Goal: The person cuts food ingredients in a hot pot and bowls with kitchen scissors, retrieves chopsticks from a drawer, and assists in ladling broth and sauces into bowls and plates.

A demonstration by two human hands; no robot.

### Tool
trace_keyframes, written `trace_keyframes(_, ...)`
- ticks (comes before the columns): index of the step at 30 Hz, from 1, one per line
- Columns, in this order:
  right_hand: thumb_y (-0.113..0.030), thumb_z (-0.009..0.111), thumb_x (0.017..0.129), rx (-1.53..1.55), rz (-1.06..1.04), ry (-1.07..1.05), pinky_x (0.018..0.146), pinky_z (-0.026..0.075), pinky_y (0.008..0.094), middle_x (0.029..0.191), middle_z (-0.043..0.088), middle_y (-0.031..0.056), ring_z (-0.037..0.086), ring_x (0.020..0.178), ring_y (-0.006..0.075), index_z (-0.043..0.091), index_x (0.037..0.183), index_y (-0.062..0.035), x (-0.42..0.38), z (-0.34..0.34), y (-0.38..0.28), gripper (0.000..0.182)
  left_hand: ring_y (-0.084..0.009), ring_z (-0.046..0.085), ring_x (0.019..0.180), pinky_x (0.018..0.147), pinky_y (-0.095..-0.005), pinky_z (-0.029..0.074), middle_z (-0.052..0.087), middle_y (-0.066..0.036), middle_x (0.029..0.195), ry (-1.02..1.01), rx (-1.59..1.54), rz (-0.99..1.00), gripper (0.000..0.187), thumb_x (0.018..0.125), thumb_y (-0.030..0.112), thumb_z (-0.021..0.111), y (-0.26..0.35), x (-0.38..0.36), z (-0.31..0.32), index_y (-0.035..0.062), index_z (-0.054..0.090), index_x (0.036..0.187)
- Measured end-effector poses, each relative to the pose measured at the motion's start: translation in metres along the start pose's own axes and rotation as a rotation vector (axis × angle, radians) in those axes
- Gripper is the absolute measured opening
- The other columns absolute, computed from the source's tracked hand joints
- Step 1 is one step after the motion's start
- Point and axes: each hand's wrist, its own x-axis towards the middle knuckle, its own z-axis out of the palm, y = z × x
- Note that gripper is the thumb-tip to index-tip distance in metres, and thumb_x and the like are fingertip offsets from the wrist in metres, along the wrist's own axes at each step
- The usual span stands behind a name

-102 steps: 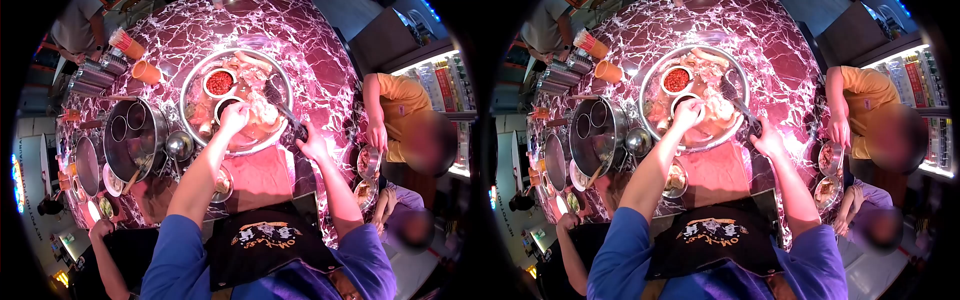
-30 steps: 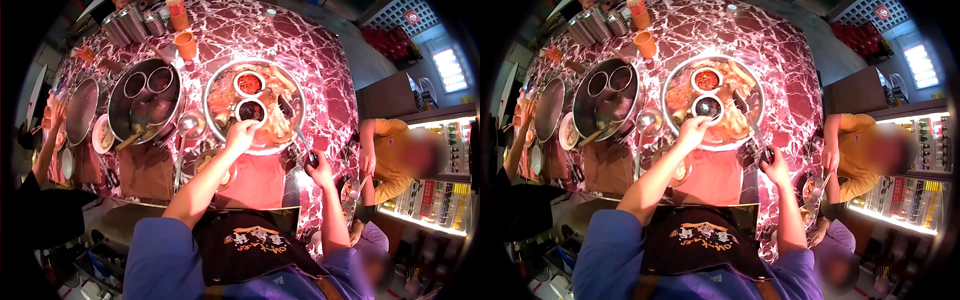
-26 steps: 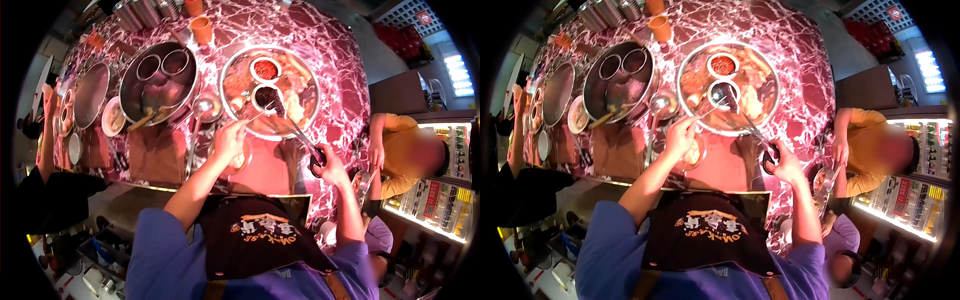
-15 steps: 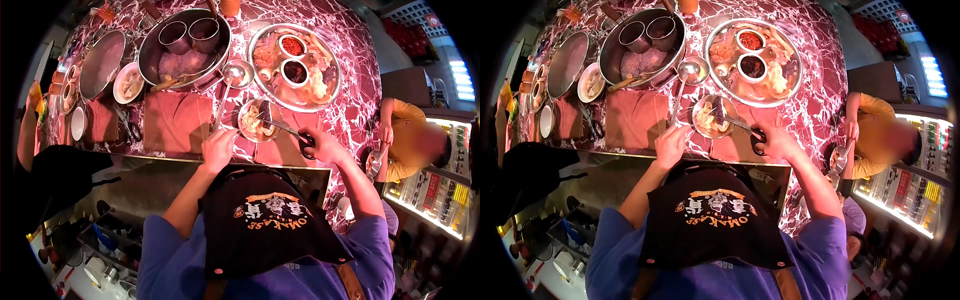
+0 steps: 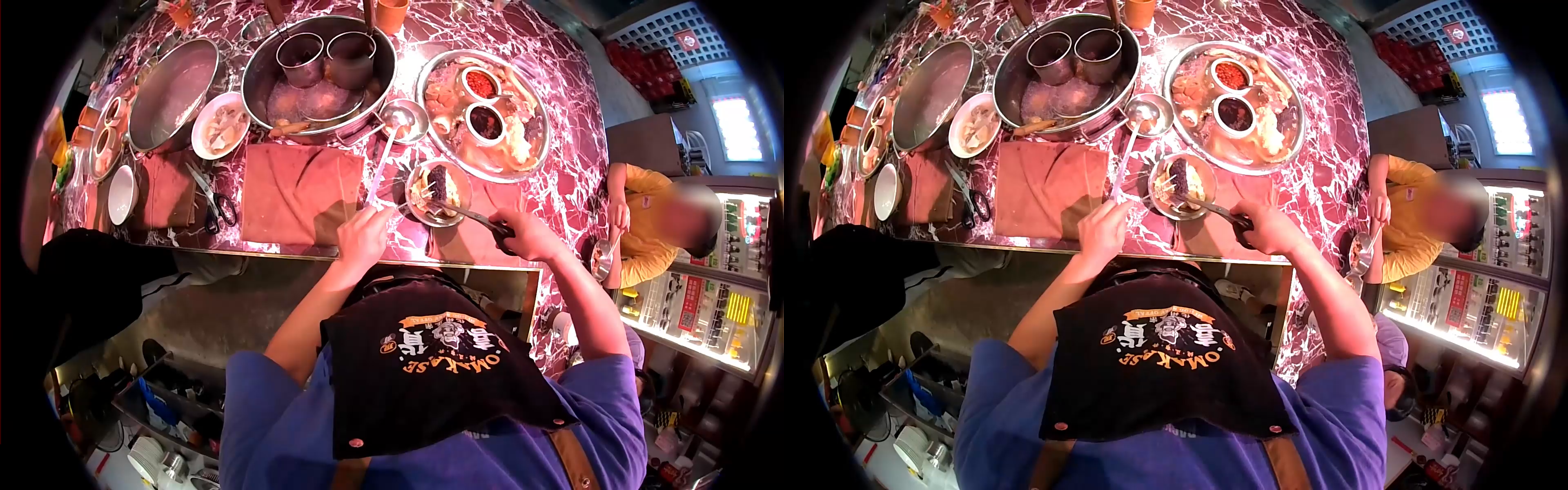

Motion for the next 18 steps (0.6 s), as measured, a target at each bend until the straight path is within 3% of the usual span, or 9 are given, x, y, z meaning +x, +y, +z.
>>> trace_keyframes(5, -0.016, 0.069, 0.074, -0.036, 0.120, -0.097, 0.085, 0.053, 0.0405, 0.105, 0.069, 0.0191, 0.067, 0.098, 0.0347, 0.057, 0.119, -0.0065, -0.014, -0.027, -0.025, 0.048, -0.0290, 0.063, 0.072, 0.061, -0.0401, 0.050, 0.059, -0.008, 0.079, 0.030, 0.011, 0.006, 0.030, 0.078, 0.004, 0.063, -0.005, 0.001, -0.001, 0.0107, 0.069, 0.106)
trace_keyframes(7, -0.013, 0.068, 0.076, -0.106, 0.086, -0.032, 0.078, 0.053, 0.0378, 0.093, 0.069, 0.0148, 0.069, 0.086, 0.0268, 0.055, 0.120, -0.0075, -0.010, -0.031, -0.030, 0.047, -0.0289, 0.063, 0.073, 0.062, -0.0404, 0.050, 0.060, -0.008, 0.081, -0.013, 0.056, 0.036, 0.029, 0.078, 0.004, 0.063, 0.002, 0.004, -0.006, 0.0110, 0.069, 0.106)
trace_keyframes(8, -0.019, 0.072, 0.073, -0.058, 0.155, -0.049, 0.087, 0.052, 0.0402, 0.106, 0.067, 0.0202, 0.065, 0.101, 0.0347, 0.056, 0.120, -0.0063, -0.004, -0.033, -0.035, 0.051, -0.0289, 0.063, 0.073, 0.062, -0.0404, 0.050, 0.060, -0.008, 0.081, -0.016, 0.057, 0.042, 0.029, 0.078, 0.004, 0.063, 0.004, 0.004, -0.005, 0.0110, 0.069, 0.106)
trace_keyframes(11, -0.018, 0.072, 0.072, 0.046, 0.015, -0.033, 0.086, 0.051, 0.0397, 0.104, 0.067, 0.0192, 0.066, 0.099, 0.0333, 0.058, 0.119, -0.0066, 0.015, -0.026, -0.013, 0.050, -0.0259, 0.064, 0.077, 0.059, -0.0402, 0.051, 0.059, -0.006, 0.079, -0.046, 0.058, 0.077, 0.029, 0.078, 0.008, 0.062, 0.005, 0.004, 0.001, 0.0124, 0.069, 0.106)
trace_keyframes(14, -0.013, 0.070, 0.072, -0.002, 0.018, -0.057, 0.083, 0.052, 0.0396, 0.099, 0.068, 0.0175, 0.067, 0.093, 0.0326, 0.060, 0.116, -0.0076, 0.013, -0.026, 0.000, 0.046, -0.0270, 0.065, 0.077, 0.062, -0.0408, 0.051, 0.062, -0.007, 0.081, -0.009, 0.047, 0.022, 0.026, 0.081, 0.009, 0.062, 0.004, 0.003, 0.008, 0.0117, 0.069, 0.106)
trace_keyframes(16, -0.013, 0.070, 0.071, -0.019, 0.013, -0.063, 0.082, 0.052, 0.0398, 0.099, 0.069, 0.0175, 0.068, 0.092, 0.0332, 0.059, 0.117, -0.0080, -0.001, -0.025, 0.001, 0.047, -0.0298, 0.067, 0.080, 0.066, -0.0398, 0.053, 0.068, -0.010, 0.086, -0.046, -0.112, -0.260, 0.021, 0.087, 0.011, 0.060, 0.007, 0.000, 0.011, 0.0099, 0.070, 0.106)
trace_keyframes(18, -0.014, 0.070, 0.072, 0.038, 0.087, -0.013, 0.082, 0.052, 0.0405, 0.100, 0.069, 0.0176, 0.067, 0.092, 0.0350, 0.056, 0.121, -0.0082, -0.015, -0.021, -0.003, 0.051, -0.0311, 0.068, 0.082, 0.069, -0.0392, 0.053, 0.069, -0.012, 0.090, -0.061, -0.195, -0.351, 0.020, 0.089, 0.013, 0.060, 0.008, -0.001, 0.013, 0.0086, 0.070, 0.106)
